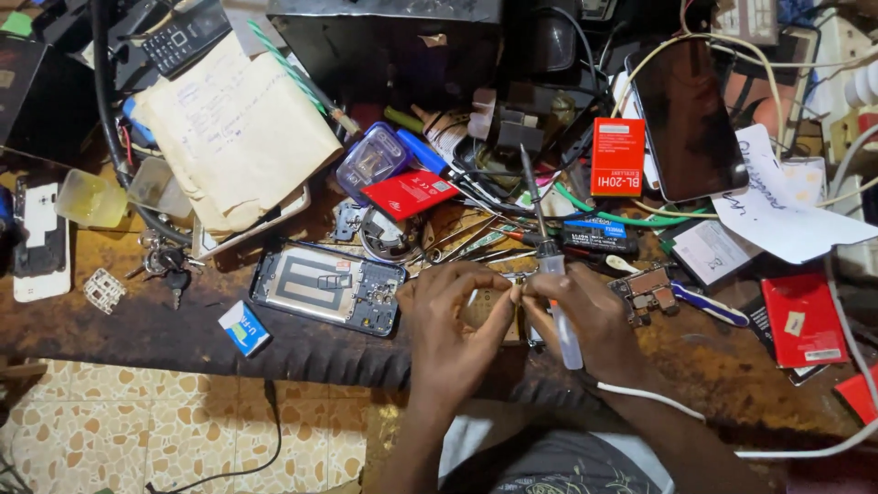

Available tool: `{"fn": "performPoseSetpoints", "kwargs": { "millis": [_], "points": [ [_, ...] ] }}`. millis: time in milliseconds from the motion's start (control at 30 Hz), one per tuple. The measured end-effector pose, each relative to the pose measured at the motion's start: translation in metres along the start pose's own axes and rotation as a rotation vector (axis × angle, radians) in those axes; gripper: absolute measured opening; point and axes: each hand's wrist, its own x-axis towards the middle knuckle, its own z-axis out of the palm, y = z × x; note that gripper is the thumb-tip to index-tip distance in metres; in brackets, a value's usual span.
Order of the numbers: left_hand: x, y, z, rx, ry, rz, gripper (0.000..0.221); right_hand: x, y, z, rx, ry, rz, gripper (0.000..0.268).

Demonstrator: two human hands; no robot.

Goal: Using a soldering iron to repair or attach components on a mobile phone motherboard.

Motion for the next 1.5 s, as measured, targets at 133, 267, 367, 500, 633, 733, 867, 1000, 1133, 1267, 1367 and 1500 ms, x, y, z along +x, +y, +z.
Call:
{"fn": "performPoseSetpoints", "kwargs": {
  "millis": [133,267,367,500,633,733,867,1000,1133,1267,1367,1500],
  "points": [
    [0.0,0.001,0.0,-0.018,0.006,0.05,0.021,0.0,0.0,-0.001,-0.017,0.007,-0.009,0.029],
    [-0.001,0.001,0.003,-0.011,0.021,0.082,0.02,-0.004,0.004,-0.001,0.008,0.0,-0.001,0.032],
    [0.0,0.002,0.003,0.004,-0.009,0.054,0.023,-0.002,0.002,-0.003,-0.018,-0.005,0.003,0.033],
    [0.0,-0.001,0.006,-0.003,-0.017,0.033,0.023,-0.002,0.001,-0.004,-0.044,0.001,-0.003,0.031],
    [0.0,0.0,0.006,0.016,-0.007,0.048,0.021,-0.014,0.009,-0.007,-0.068,-0.007,0.077,0.036],
    [0.001,0.002,0.003,-0.072,0.021,0.085,0.015,-0.016,0.01,-0.012,-0.076,0.075,0.089,0.03],
    [-0.001,0.005,0.009,0.07,0.059,0.101,0.014,-0.044,0.011,-0.032,-0.022,0.03,0.1,0.039],
    [-0.001,0.0,0.015,0.141,0.063,0.106,0.02,-0.075,0.002,-0.048,0.225,0.119,0.161,0.029],
    [-0.002,0.003,0.02,0.196,0.086,0.124,0.023,-0.117,0.007,-0.042,0.265,0.309,0.301,0.04],
    [-0.002,0.007,0.023,0.216,0.091,0.125,0.021,-0.137,0.016,-0.04,0.168,0.342,0.33,0.05],
    [0.002,0.016,0.017,0.191,0.061,0.117,0.019,-0.124,0.007,-0.035,0.266,0.431,0.35,0.028],
    [0.003,0.011,0.021,0.165,0.011,0.058,0.025,-0.117,-0.001,-0.038,0.364,0.337,0.591,0.043]
  ]
}}
